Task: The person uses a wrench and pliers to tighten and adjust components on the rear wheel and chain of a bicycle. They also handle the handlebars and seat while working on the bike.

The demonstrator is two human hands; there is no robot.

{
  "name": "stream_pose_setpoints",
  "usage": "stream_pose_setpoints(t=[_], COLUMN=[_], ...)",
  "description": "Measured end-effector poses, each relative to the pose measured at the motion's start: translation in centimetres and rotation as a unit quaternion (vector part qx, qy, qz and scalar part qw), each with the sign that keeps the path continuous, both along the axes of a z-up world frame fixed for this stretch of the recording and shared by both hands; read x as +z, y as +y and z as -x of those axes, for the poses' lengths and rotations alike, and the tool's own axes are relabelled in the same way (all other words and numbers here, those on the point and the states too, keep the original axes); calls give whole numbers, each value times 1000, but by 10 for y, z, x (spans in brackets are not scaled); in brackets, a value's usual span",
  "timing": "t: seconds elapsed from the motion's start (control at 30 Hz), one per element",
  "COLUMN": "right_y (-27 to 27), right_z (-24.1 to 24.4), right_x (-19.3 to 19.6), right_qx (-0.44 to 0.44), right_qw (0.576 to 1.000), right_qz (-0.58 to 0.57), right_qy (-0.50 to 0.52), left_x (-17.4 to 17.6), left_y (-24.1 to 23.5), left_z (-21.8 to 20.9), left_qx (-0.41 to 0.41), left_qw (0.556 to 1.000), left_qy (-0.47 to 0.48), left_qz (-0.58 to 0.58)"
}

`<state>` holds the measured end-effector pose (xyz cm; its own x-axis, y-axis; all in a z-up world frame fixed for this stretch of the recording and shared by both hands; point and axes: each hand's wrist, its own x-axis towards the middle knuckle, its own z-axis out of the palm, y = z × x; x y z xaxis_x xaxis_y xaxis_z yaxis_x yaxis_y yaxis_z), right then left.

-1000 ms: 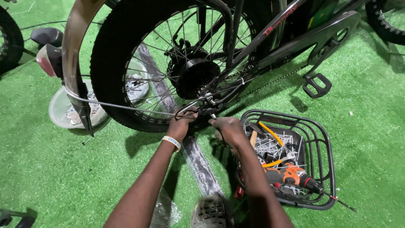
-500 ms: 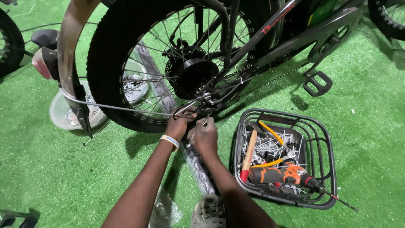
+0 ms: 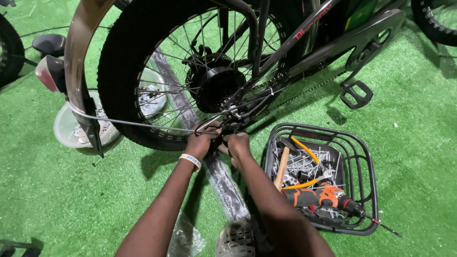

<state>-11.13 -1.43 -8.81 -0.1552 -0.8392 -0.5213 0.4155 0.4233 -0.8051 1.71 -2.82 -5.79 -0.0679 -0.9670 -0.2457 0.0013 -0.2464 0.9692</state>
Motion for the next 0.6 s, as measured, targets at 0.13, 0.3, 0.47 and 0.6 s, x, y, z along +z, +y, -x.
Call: stream_pose_setpoints(t=[0.13,0.3,0.47,0.6], right_y=[11,7,10,21], right_z=[-9,-8,-11,-2], right_x=[23,13,31,51], right_qx=[-58,-7,35,142], right_qw=[995,995,993,922], right_qz=[-37,-22,-21,2], right_qy=[-73,96,115,360], left_x=[1,19,12,-3], left_y=[2,12,7,1], left_z=[-2,0,1,-1], left_qx=[1,0,-1,4], left_qw=[1000,1000,1000,1000], left_qy=[16,0,1,0], left_qz=[1,11,5,6])
